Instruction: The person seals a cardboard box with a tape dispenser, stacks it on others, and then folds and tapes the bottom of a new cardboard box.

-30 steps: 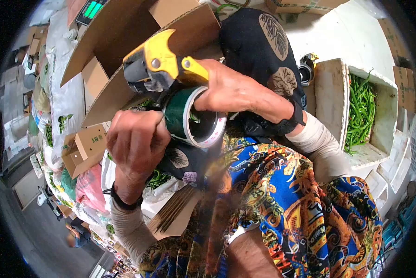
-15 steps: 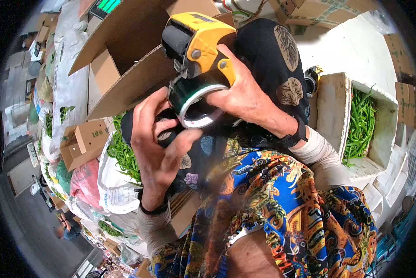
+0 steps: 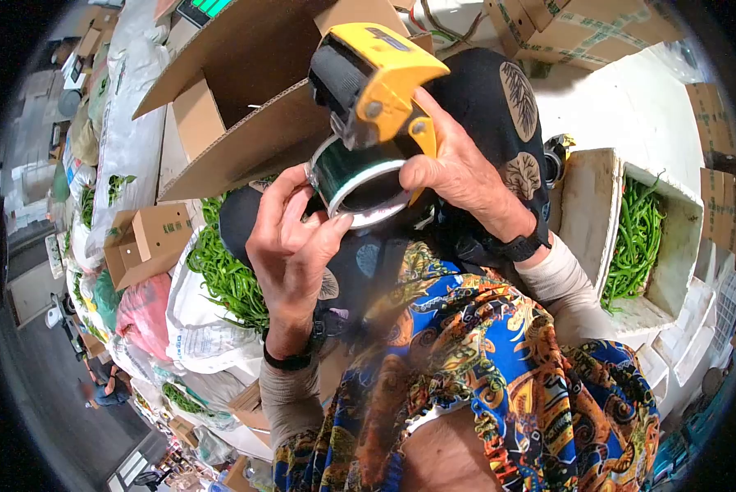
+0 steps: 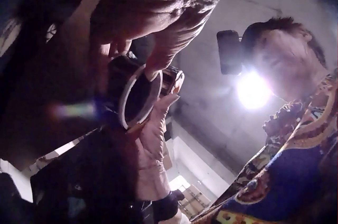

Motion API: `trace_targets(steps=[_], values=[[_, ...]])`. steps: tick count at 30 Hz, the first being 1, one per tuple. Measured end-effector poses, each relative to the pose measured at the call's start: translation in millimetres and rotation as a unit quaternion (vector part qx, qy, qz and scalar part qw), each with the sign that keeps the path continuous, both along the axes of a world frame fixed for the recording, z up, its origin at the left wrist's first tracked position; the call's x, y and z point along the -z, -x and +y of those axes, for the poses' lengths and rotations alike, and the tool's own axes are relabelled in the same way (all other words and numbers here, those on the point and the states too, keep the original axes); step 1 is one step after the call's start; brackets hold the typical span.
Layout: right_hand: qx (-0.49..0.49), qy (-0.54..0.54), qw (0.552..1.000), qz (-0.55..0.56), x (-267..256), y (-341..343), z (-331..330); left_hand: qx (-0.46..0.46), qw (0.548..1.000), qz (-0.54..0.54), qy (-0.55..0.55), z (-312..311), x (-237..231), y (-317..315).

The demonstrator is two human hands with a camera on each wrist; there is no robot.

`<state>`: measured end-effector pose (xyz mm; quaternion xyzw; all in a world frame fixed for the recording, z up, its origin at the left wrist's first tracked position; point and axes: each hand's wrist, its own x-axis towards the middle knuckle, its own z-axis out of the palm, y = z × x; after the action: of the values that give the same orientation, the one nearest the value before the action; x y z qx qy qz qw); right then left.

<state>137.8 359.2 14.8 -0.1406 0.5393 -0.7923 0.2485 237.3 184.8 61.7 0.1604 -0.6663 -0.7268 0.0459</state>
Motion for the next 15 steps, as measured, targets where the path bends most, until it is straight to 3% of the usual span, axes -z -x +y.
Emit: trace_targets(steps=[1, 2, 3, 4, 5, 6, 8, 9, 10, 12, 14, 15], values=[[0.004, -0.015, 1.0, 0.015, -0.9, 0.0, 1.6, 0.0, 0.999, 0.009, 0.033, -0.3, 3.6, -2.0], [-0.039, -0.116, 0.992, 0.042, 14.0, 5.6, 12.8, -0.008, 0.999, 0.019, 0.039, -0.4, 6.1, -3.2], [-0.131, -0.187, 0.97, -0.085, -15.8, 6.0, 22.1, -0.011, 0.999, 0.021, 0.039, -4.5, 8.9, -4.3], [-0.086, -0.215, 0.968, 0.094, -10.6, -2.6, 22.9, 0.021, 0.994, 0.023, 0.105, -10.9, 11.5, -5.3], [-0.037, -0.233, 0.934, 0.269, 2.0, -9.7, 22.8, 0.052, 0.984, 0.024, 0.17, -14.7, 12.7, -5.7], [-0.038, -0.233, 0.934, 0.269, 20.6, -9.9, 26.5, 0.05, 0.984, 0.024, 0.17, -14.7, 11.1, -5.4], [-0.012, -0.233, 0.857, 0.459, 52.5, -5.7, 34.9, 0.045, 0.993, 0.043, 0.098, -13.8, 6.5, -5.4], [-0.008, -0.283, 0.9, 0.332, 40.5, -10.3, 30.7, 0.042, 0.993, 0.044, 0.098, -14.7, 6.8, -4.0], [-0.01, -0.283, 0.899, 0.333, 40.1, -13.3, 29.0, 0.044, 0.993, 0.076, 0.073, -16.0, 7.3, -1.6], [-0.017, -0.219, 0.941, 0.258, 40.5, -16.5, 24.0, 0.043, 0.992, 0.111, 0.05, -17.7, 2.1, -0.1], [-0.001, -0.118, 0.973, 0.199, 31.8, -15.8, 11.6, -0.024, 0.998, -0.023, 0.046, -17.7, -11.9, -0.2], [0.018, -0.051, 0.982, 0.179, 19.8, -14.2, 0.2, -0.026, 0.998, -0.022, 0.046, -16.9, -13.6, 0.3]])
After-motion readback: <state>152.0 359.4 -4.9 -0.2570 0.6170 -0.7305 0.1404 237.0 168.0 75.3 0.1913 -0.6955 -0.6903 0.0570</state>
